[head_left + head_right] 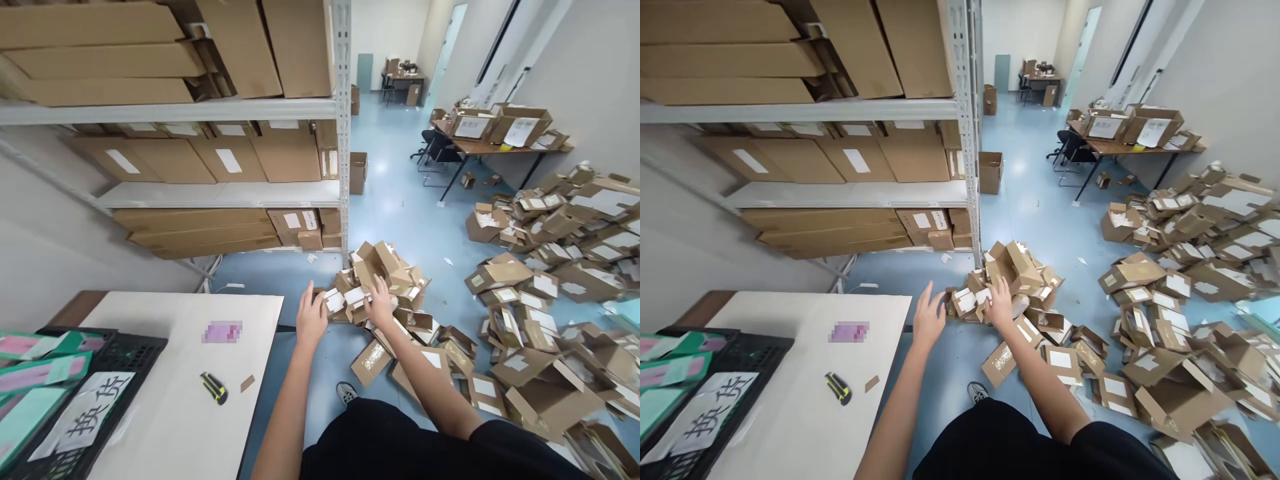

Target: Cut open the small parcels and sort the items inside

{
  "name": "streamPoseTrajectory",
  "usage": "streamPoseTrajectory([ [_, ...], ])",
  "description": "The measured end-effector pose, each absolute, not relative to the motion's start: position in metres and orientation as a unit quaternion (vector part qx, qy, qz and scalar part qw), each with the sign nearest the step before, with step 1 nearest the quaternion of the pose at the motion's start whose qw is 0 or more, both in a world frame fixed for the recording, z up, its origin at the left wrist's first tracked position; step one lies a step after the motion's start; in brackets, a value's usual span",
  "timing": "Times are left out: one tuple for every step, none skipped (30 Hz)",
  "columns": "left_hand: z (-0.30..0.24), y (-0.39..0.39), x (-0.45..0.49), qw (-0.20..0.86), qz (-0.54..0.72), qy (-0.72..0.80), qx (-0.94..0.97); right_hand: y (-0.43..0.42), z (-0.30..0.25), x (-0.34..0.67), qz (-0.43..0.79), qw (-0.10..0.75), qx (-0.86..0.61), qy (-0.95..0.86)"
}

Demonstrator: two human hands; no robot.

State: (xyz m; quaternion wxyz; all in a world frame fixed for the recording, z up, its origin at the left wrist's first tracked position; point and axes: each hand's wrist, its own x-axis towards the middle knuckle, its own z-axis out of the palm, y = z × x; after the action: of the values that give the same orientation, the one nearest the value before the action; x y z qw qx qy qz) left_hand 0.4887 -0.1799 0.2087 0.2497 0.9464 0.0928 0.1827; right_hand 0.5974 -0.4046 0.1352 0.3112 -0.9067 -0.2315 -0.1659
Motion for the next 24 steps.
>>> streamPoseTrajectory([
  [0.208,-0.169,0.475,0.249,0.19,0.121,0.942,-0.388,0.133,0.591,-0.151,0.326,-0.897,-0.256],
  [0.207,-0.159,0.46,0.245,0.199,0.146,0.938,-0.37,0.132,0.585,-0.138,0.339,-0.886,-0.283],
  [0.205,-0.15,0.444,0.238,0.209,0.171,0.933,-0.353,0.131,0.578,-0.127,0.349,-0.875,-0.312],
  [0.203,-0.141,0.427,0.229,0.218,0.196,0.928,-0.335,0.131,0.572,-0.118,0.358,-0.862,-0.339],
  [0.2,-0.133,0.409,0.218,0.225,0.221,0.923,-0.318,0.132,0.565,-0.108,0.365,-0.85,-0.364],
  [0.198,-0.127,0.39,0.208,0.231,0.246,0.918,-0.301,0.133,0.558,-0.098,0.37,-0.839,-0.388],
  [0.195,-0.122,0.369,0.197,0.234,0.272,0.912,-0.284,0.134,0.55,-0.086,0.373,-0.827,-0.411],
  [0.193,-0.118,0.348,0.189,0.236,0.297,0.906,-0.268,0.135,0.541,-0.073,0.376,-0.816,-0.434],
  [0.191,-0.115,0.326,0.181,0.236,0.323,0.898,-0.252,0.137,0.531,-0.06,0.377,-0.803,-0.457],
  [0.189,-0.113,0.302,0.175,0.236,0.349,0.89,-0.237,0.139,0.52,-0.045,0.378,-0.79,-0.482],
  [0.188,-0.112,0.278,0.169,0.234,0.376,0.88,-0.221,0.141,0.507,-0.029,0.378,-0.774,-0.508],
  [0.188,-0.112,0.252,0.164,0.232,0.405,0.869,-0.206,0.143,0.493,-0.013,0.378,-0.756,-0.534],
  [0.188,-0.113,0.225,0.159,0.229,0.435,0.856,-0.192,0.146,0.477,0.003,0.378,-0.737,-0.561],
  [0.188,-0.114,0.196,0.156,0.225,0.467,0.841,-0.177,0.148,0.458,0.019,0.377,-0.716,-0.588],
  [0.188,-0.117,0.167,0.155,0.223,0.499,0.823,-0.164,0.15,0.437,0.035,0.375,-0.694,-0.614],
  [0.187,-0.122,0.137,0.157,0.221,0.531,0.803,-0.152,0.152,0.414,0.05,0.373,-0.671,-0.639],
  [0.186,-0.128,0.106,0.161,0.222,0.561,0.781,-0.142,0.153,0.389,0.064,0.37,-0.647,-0.664],
  [0.185,-0.136,0.076,0.166,0.225,0.589,0.758,-0.132,0.155,0.362,0.075,0.366,-0.623,-0.687],
  [0.182,-0.144,0.046,0.171,0.229,0.615,0.735,-0.125,0.156,0.333,0.085,0.361,-0.6,-0.709],
  [0.179,-0.155,0.017,0.176,0.233,0.638,0.713,-0.12,0.156,0.304,0.092,0.356,-0.577,-0.729],
  [0.176,-0.166,-0.011,0.179,0.239,0.657,0.692,-0.117,0.156,0.273,0.097,0.35,-0.555,-0.749],
  [0.173,-0.178,-0.038,0.18,0.247,0.675,0.672,-0.115,0.155,0.242,0.102,0.342,-0.534,-0.767],
  [0.17,-0.192,-0.064,0.178,0.257,0.691,0.652,-0.116,0.154,0.21,0.106,0.334,-0.513,-0.784],
  [0.168,-0.206,-0.09,0.173,0.269,0.704,0.633,-0.117,0.153,0.178,0.112,0.326,-0.49,-0.8],
])
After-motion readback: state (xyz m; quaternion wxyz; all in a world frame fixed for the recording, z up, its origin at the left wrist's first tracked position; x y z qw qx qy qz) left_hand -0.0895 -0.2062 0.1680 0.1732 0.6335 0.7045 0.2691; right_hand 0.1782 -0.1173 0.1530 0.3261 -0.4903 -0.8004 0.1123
